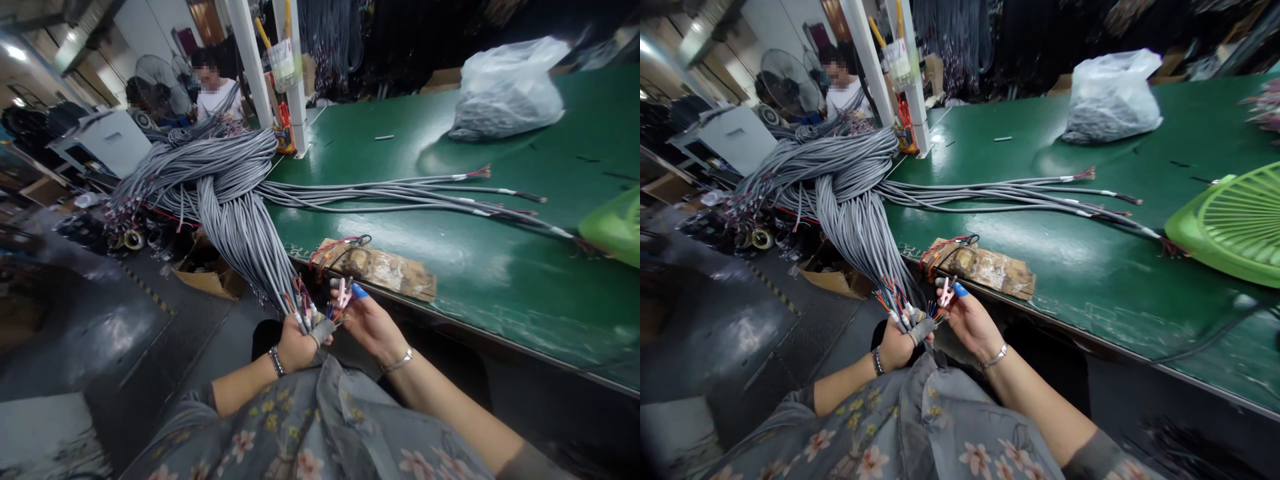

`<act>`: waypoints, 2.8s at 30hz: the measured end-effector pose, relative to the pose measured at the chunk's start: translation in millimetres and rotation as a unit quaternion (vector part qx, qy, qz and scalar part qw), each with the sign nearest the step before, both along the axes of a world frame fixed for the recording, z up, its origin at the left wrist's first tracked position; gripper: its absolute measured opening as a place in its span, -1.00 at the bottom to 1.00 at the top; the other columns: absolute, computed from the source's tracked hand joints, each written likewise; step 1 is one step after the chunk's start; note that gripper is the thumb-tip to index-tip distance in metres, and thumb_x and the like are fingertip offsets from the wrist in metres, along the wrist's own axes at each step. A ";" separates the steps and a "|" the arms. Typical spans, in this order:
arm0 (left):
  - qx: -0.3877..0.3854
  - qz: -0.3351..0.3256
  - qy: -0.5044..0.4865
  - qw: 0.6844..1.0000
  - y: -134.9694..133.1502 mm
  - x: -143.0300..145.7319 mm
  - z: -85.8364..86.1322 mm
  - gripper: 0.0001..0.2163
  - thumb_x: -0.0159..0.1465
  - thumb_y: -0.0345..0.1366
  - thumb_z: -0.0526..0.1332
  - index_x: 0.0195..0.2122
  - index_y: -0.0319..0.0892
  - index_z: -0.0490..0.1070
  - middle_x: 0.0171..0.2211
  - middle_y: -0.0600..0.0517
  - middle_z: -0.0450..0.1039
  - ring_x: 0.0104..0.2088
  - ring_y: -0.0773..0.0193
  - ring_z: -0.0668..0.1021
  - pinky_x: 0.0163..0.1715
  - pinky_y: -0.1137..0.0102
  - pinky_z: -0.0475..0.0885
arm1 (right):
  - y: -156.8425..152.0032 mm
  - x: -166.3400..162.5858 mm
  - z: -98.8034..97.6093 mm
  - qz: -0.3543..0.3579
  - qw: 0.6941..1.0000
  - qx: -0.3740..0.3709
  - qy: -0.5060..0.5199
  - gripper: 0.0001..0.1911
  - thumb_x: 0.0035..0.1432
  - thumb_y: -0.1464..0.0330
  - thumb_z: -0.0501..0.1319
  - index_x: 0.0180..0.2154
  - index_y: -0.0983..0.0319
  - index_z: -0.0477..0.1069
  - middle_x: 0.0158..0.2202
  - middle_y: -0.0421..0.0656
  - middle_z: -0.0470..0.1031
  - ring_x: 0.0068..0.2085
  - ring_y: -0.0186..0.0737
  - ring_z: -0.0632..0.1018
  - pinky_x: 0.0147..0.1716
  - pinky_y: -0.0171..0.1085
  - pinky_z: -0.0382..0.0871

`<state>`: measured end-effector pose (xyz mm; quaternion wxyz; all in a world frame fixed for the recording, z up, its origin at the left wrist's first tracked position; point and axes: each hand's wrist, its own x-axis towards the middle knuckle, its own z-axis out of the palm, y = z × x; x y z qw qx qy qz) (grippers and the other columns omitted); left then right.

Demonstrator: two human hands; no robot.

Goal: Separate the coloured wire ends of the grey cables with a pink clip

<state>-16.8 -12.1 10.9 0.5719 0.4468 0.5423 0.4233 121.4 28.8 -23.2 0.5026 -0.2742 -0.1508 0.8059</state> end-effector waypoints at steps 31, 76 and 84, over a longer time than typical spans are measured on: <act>-0.028 -0.005 -0.026 0.999 12.8 6.7 5.3 -0.60 -0.12 0.04 0.39 -0.67 -0.22 0.37 -0.74 0.06 0.37 -0.69 0.39 0.40 -0.61 0.45 0.38 | 3.4 -3.9 -18.8 0.011 0.999 0.050 0.009 -0.64 0.00 0.05 0.31 -0.29 0.18 0.52 -0.44 -0.16 0.55 -0.39 -0.15 0.54 -0.40 -0.17 0.42; 0.032 -0.133 0.054 0.989 5.7 -10.7 -14.4 -0.67 0.02 -0.06 0.34 -0.64 -0.23 0.41 -0.67 0.07 0.40 -0.63 0.39 0.39 -0.57 0.49 0.29 | -23.3 4.1 7.3 0.073 0.967 0.115 -0.213 -0.72 -0.25 0.21 0.47 -0.54 0.23 0.49 -0.62 -0.23 0.49 -0.56 -0.31 0.45 -0.49 -0.29 0.34; 0.008 -0.060 0.018 0.998 6.9 -7.0 -4.1 -0.57 -0.05 0.08 0.35 -0.69 -0.23 0.42 -0.71 0.03 0.39 -0.67 0.39 0.40 -0.59 0.48 0.33 | -24.3 1.2 11.3 0.046 0.967 0.088 -0.233 -0.62 -0.28 0.10 0.46 -0.58 0.25 0.44 -0.63 -0.21 0.47 -0.54 -0.30 0.43 -0.43 -0.26 0.32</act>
